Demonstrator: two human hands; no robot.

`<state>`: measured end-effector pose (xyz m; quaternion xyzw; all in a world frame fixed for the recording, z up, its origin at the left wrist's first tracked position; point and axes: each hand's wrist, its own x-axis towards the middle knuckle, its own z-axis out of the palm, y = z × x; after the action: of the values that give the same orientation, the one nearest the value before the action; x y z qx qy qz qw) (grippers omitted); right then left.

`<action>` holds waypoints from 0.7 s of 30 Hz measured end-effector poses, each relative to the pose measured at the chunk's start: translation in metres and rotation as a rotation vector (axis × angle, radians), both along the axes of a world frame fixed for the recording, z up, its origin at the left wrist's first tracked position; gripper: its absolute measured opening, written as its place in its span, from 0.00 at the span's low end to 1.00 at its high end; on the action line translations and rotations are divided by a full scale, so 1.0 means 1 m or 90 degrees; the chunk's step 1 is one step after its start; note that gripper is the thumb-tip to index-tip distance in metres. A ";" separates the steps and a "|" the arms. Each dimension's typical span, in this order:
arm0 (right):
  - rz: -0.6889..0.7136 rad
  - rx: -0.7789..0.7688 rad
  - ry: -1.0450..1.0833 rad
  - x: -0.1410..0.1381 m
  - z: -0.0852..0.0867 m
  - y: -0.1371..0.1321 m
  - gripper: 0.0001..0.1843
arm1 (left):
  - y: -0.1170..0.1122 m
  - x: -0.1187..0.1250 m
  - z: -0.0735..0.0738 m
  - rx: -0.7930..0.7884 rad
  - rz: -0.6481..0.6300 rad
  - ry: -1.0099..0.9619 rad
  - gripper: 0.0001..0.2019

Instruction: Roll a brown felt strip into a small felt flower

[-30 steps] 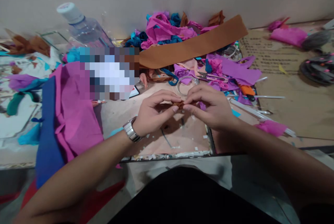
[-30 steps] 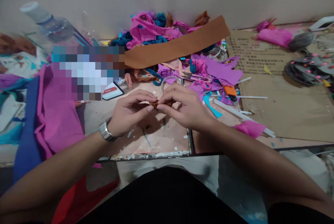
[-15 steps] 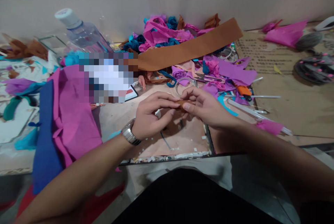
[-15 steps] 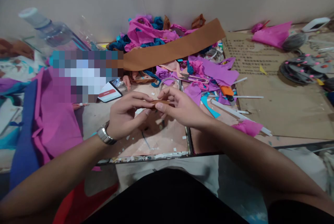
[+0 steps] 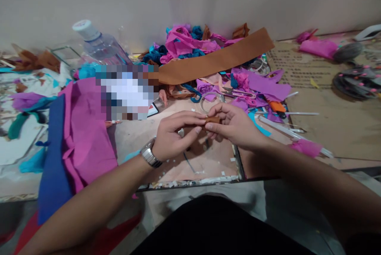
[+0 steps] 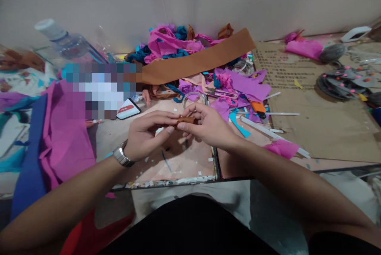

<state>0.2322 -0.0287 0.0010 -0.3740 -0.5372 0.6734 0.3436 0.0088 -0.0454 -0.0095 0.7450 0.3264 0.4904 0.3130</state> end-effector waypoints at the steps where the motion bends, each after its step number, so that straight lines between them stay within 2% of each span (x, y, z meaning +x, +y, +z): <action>1: -0.016 0.017 0.002 -0.001 -0.001 0.000 0.22 | 0.000 0.001 0.000 -0.003 0.002 -0.003 0.12; 6: -0.069 0.135 -0.062 -0.002 -0.005 -0.001 0.17 | 0.000 0.004 0.001 -0.068 0.002 -0.067 0.09; 11: -0.118 0.371 -0.172 0.002 -0.009 0.000 0.10 | 0.001 0.005 -0.001 -0.201 0.012 -0.142 0.07; 15: -0.118 0.518 -0.183 0.005 -0.007 0.002 0.07 | 0.002 0.004 -0.004 -0.278 0.017 -0.170 0.09; 21: -0.066 0.620 -0.166 0.008 -0.003 0.003 0.15 | 0.004 0.002 -0.006 -0.316 0.021 -0.168 0.10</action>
<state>0.2401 -0.0255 -0.0024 -0.2773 -0.8084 0.2742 0.4410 0.0111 -0.0415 -0.0153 0.5697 0.4054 0.4931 0.5177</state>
